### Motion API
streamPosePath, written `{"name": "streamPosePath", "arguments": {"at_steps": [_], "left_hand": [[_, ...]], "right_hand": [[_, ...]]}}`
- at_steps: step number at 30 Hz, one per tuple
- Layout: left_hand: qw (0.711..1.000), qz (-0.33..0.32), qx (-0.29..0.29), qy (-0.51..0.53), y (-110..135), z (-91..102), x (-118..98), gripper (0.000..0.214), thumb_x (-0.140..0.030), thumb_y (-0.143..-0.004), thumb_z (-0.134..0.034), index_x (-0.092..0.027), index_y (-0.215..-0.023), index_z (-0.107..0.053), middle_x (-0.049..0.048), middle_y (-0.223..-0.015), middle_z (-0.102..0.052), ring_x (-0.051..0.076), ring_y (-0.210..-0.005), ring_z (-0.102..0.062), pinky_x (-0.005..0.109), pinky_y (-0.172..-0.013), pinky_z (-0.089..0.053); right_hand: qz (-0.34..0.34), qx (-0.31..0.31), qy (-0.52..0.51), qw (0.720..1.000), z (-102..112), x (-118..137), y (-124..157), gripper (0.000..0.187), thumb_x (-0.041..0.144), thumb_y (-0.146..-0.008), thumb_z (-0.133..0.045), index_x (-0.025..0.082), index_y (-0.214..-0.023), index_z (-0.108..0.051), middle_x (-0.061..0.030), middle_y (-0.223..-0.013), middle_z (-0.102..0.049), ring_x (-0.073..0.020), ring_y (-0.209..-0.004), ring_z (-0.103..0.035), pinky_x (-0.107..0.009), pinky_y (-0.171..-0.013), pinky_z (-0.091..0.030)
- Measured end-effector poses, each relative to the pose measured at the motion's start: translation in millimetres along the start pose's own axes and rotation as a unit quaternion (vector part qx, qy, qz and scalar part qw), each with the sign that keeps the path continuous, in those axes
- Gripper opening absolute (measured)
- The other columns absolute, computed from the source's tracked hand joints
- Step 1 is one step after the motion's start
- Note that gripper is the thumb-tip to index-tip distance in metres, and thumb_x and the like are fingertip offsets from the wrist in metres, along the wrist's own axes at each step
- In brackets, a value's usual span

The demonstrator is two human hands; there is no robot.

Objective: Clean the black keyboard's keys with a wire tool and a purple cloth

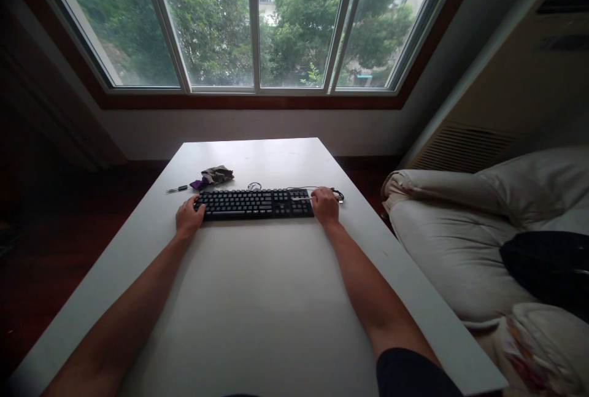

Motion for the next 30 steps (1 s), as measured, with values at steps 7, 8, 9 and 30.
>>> {"name": "streamPosePath", "arguments": {"at_steps": [7, 8, 9, 30], "left_hand": [[1.0, 0.009, 0.008, -0.004, 0, 1.4, -1, 0.047, -0.038, -0.092, -0.052, -0.019, -0.135, -0.058, 0.0135, -0.128, -0.065, 0.03, -0.117, -0.059, 0.044, -0.106, -0.042], [1.0, 0.01, 0.008, -0.004, 0, 1.4, -1, 0.047, -0.038, -0.092, -0.052, -0.019, -0.135, -0.058, 0.0135, -0.129, -0.065, 0.03, -0.117, -0.059, 0.044, -0.106, -0.042], [1.0, 0.01, 0.007, -0.005, 0, 1.4, -1, 0.047, -0.038, -0.092, -0.052, -0.019, -0.135, -0.058, 0.0135, -0.129, -0.065, 0.03, -0.117, -0.059, 0.044, -0.106, -0.042], [1.0, 0.007, 0.004, 0.005, 0, 1.1, -1, 0.047, -0.038, -0.092, -0.052, -0.019, -0.135, -0.058, 0.0141, -0.128, -0.065, 0.031, -0.117, -0.059, 0.044, -0.106, -0.042]], "right_hand": [[-0.016, -0.011, 0.009, 1.0, 3, -7, -2, 0.022, 0.015, -0.089, -0.045, 0.021, -0.082, -0.066, -0.0114, -0.094, -0.065, -0.0291, -0.1, -0.055, -0.045, -0.099, -0.04], [-0.024, -0.02, 0.017, 0.999, 4, -10, -3, 0.022, 0.016, -0.089, -0.046, 0.021, -0.081, -0.066, -0.0119, -0.093, -0.065, -0.0298, -0.1, -0.055, -0.047, -0.101, -0.039], [-0.029, -0.028, 0.023, 0.999, 6, -13, -3, 0.022, 0.016, -0.089, -0.046, 0.021, -0.08, -0.065, -0.0124, -0.093, -0.065, -0.0304, -0.1, -0.055, -0.049, -0.103, -0.037], [-0.035, -0.052, 0.023, 0.998, 7, -16, -1, 0.023, 0.016, -0.088, -0.046, 0.022, -0.079, -0.067, -0.0122, -0.099, -0.068, -0.031, -0.113, -0.056, -0.055, -0.114, -0.027]]}}
Point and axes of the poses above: each hand's wrist, its own y-axis away from the middle knuckle, its own z-axis out of the back of the hand, x = y × z, the point moved 3 cm from there along -y, towards the middle knuckle
